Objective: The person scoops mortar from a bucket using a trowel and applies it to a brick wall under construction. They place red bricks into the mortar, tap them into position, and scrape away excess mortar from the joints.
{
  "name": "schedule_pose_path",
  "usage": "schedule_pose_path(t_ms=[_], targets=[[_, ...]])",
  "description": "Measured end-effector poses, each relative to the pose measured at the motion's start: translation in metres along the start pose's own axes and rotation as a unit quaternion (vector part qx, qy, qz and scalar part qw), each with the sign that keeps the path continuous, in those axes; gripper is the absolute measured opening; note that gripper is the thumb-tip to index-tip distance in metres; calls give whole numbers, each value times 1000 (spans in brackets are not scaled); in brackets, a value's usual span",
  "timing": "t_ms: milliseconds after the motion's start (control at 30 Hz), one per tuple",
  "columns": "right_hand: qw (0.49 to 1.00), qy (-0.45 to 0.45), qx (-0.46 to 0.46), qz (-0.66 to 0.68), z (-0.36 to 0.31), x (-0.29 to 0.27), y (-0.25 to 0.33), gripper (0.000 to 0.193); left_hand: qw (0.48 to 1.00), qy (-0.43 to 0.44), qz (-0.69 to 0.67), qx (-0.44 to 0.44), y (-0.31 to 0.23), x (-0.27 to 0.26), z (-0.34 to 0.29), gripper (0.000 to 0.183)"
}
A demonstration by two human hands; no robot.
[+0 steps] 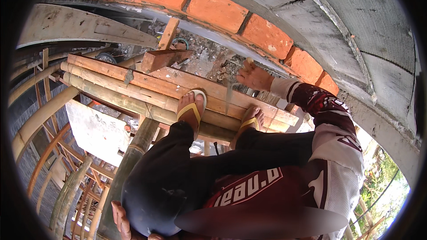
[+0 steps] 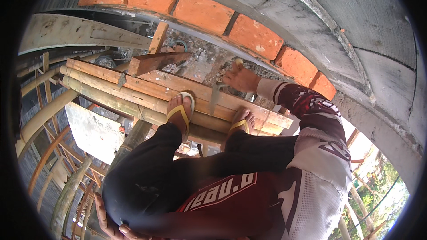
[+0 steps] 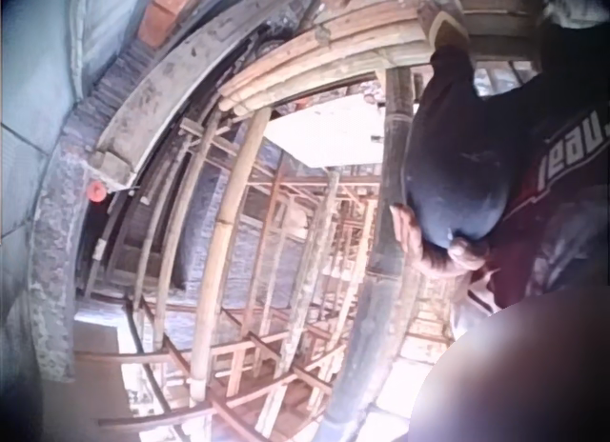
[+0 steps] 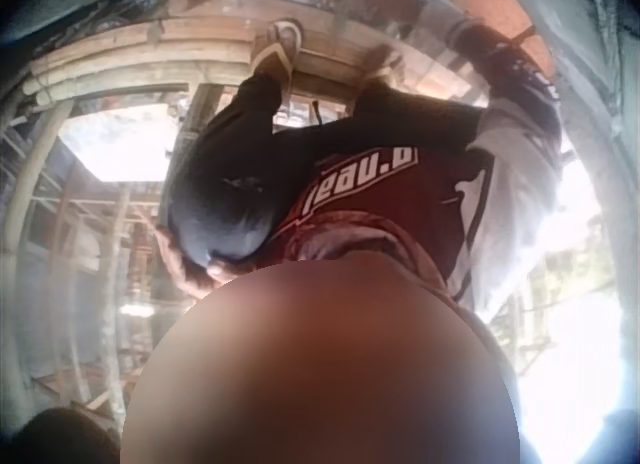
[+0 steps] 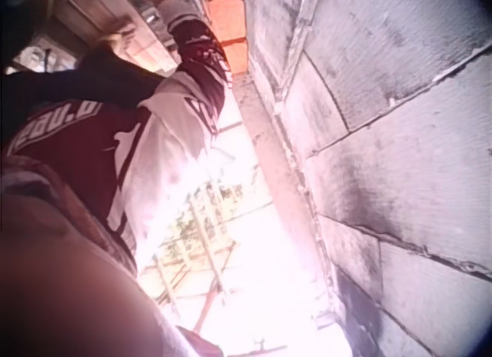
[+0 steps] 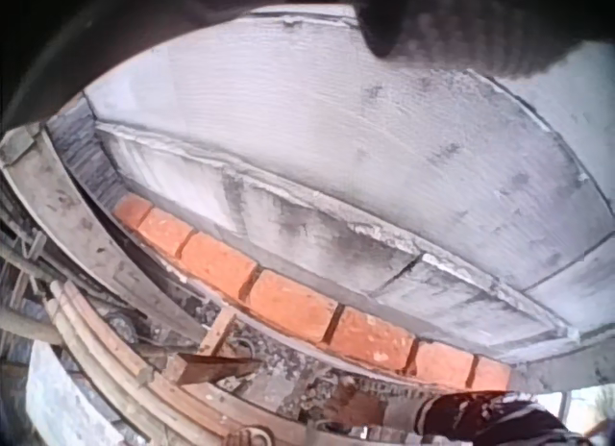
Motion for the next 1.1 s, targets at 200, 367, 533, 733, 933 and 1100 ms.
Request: schedule_pose_path(t_ms=[200,367,533,733,933,1100], targets=[[995,18,78,-53,4,-4,-17,16,998,21,-41,35,2,6,6,56],[987,70,147,-15,-6,-2,-3,18,998,-7,-62,33,0,11,3,53],[987,14,131,92,-41,-12,5,24,996,-8,-65,53,6,13,4,54],[989,61,131,-22,-63,-2,-9,23,996,-48,-55,53,7,19,7,55],[987,0,135,-92,-40,-5,-7,18,995,70,-35,-67,11,20,0,67],[978,147,131,-63,-26,-1,-22,20,995,92,-29,10,23,4,-2,64]])
Point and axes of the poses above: each hand's wrist, its own z-axis towards the middle knuckle, its own x-axis out of the palm, y = z × x, the point moved 5 cm from there along z, towards the middle knuckle, and after that the axes turned 9 degrees about -y, right-handed, at the moved point
